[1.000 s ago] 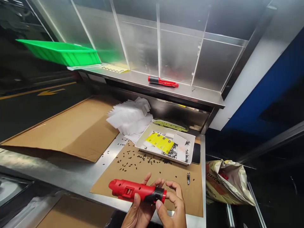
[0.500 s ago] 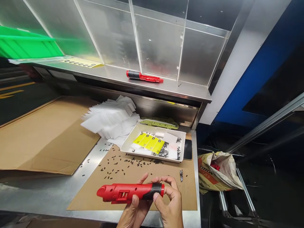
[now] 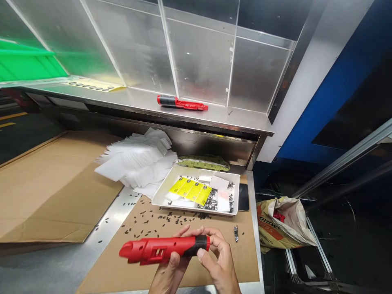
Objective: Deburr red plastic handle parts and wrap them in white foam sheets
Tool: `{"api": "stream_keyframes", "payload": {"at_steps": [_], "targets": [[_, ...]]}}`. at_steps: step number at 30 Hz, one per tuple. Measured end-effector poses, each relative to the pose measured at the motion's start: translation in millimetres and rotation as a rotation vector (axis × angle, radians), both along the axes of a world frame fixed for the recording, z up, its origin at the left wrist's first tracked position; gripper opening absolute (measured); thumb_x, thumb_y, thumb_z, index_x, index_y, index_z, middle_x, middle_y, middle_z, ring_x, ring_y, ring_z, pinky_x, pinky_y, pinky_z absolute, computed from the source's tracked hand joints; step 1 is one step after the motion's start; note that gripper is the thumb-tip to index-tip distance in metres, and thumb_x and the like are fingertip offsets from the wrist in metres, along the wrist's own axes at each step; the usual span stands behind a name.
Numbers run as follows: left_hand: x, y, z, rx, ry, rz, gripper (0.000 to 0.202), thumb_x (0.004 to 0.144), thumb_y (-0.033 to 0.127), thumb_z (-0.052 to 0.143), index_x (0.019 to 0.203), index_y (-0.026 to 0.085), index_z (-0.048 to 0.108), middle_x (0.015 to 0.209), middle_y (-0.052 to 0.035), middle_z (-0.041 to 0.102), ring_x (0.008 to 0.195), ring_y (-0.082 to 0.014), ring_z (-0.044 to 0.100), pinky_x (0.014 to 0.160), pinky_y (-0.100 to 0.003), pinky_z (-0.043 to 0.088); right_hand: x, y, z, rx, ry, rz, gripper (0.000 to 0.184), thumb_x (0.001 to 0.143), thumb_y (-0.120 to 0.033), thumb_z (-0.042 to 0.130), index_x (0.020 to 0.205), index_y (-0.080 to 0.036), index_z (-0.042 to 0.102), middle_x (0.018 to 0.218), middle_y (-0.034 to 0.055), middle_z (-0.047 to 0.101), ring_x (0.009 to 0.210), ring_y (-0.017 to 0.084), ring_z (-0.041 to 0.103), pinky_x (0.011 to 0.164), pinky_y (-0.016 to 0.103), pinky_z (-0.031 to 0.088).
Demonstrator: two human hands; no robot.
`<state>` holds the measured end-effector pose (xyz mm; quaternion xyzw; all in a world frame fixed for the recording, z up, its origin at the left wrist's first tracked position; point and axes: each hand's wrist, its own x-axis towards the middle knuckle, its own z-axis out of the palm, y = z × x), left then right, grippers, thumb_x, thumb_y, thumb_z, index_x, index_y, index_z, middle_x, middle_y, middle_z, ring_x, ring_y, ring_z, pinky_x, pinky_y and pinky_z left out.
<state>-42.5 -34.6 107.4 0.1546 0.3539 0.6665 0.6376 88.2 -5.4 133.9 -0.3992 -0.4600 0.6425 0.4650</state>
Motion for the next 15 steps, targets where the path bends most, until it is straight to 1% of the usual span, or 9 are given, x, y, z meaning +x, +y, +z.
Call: {"api": "stream_keyframes", "payload": {"at_steps": [2, 4, 6, 8, 10, 12, 15], "targets": [[-6.9, 7.1, -1.9, -0.019, -0.175, -0.051, 0.048, 0.079, 0.052, 0.076, 0.123, 0.035, 0.068, 0.121, -0.0042, 0.074, 0.129, -0.0286, 0.058, 0.122, -0.046, 0.028, -0.2, -1.0, 3.0, -0.038, 0.035, -0.009, 0.044, 0.073, -0.059, 0.076, 0.092, -0.020, 0.077, 0.121, 0.0116, 0.063, 0.111, 0.029, 0.063, 0.097, 0.037, 0.048], [-13.5, 13.4, -4.3, -0.020, -0.289, -0.104, 0.044, 0.082, 0.051, 0.072, 0.124, 0.037, 0.067, 0.122, -0.0040, 0.074, 0.128, -0.0266, 0.059, 0.119, -0.045, 0.032, 0.6, -0.4, 3.1, -0.076, 0.036, -0.064, 0.040, 0.072, -0.058, 0.078, 0.081, -0.020, 0.073, 0.119, 0.0108, 0.065, 0.112, 0.029, 0.062, 0.097, 0.035, 0.047], [-18.7, 18.3, -6.8, -0.015, -0.377, -0.164, 0.042, 0.084, 0.051, 0.071, 0.124, 0.038, 0.067, 0.126, -0.0045, 0.072, 0.132, -0.0256, 0.056, 0.118, -0.042, 0.035, 1.9, 0.8, 1.6, -0.102, -0.021, -0.143, 0.039, 0.073, -0.058, 0.077, 0.071, -0.020, 0.068, 0.118, 0.0105, 0.067, 0.113, 0.028, 0.062, 0.096, 0.034, 0.047], [-21.4, 22.1, -8.4, -0.007, -0.438, -0.208, 0.040, 0.086, 0.050, 0.069, 0.124, 0.037, 0.068, 0.128, -0.0049, 0.071, 0.134, -0.0250, 0.054, 0.116, -0.039, 0.037, 2.6, 1.4, 0.3, -0.079, -0.119, -0.203, 0.042, 0.077, -0.061, 0.073, 0.067, -0.021, 0.067, 0.119, 0.0110, 0.067, 0.118, 0.029, 0.060, 0.099, 0.036, 0.045], [-21.0, 25.2, -8.7, 0.000, -0.476, -0.229, 0.037, 0.087, 0.049, 0.068, 0.123, 0.038, 0.068, 0.128, -0.0045, 0.072, 0.132, -0.0238, 0.056, 0.114, -0.036, 0.040, 1.2, 0.4, -0.3, -0.023, -0.210, -0.242, 0.044, 0.083, -0.065, 0.065, 0.073, -0.022, 0.072, 0.125, 0.0121, 0.066, 0.126, 0.031, 0.055, 0.106, 0.041, 0.041], [-18.3, 27.6, -8.1, 0.002, -0.492, -0.230, 0.035, 0.088, 0.047, 0.067, 0.122, 0.038, 0.069, 0.125, -0.0037, 0.073, 0.127, -0.0229, 0.060, 0.111, -0.034, 0.044, -3.5, -2.2, -1.6, 0.020, -0.248, -0.251, 0.046, 0.087, -0.066, 0.058, 0.088, -0.024, 0.078, 0.135, 0.0126, 0.062, 0.135, 0.031, 0.049, 0.113, 0.045, 0.036], [-13.5, 29.9, -7.5, 0.010, -0.481, -0.227, 0.036, 0.086, 0.044, 0.070, 0.121, 0.037, 0.070, 0.118, -0.0030, 0.076, 0.122, -0.0220, 0.064, 0.108, -0.032, 0.046, -15.5, -6.8, -9.1, 0.015, -0.167, -0.188, 0.050, 0.089, -0.065, 0.057, 0.113, -0.026, 0.076, 0.150, 0.0119, 0.050, 0.143, 0.030, 0.041, 0.119, 0.045, 0.031]]}}
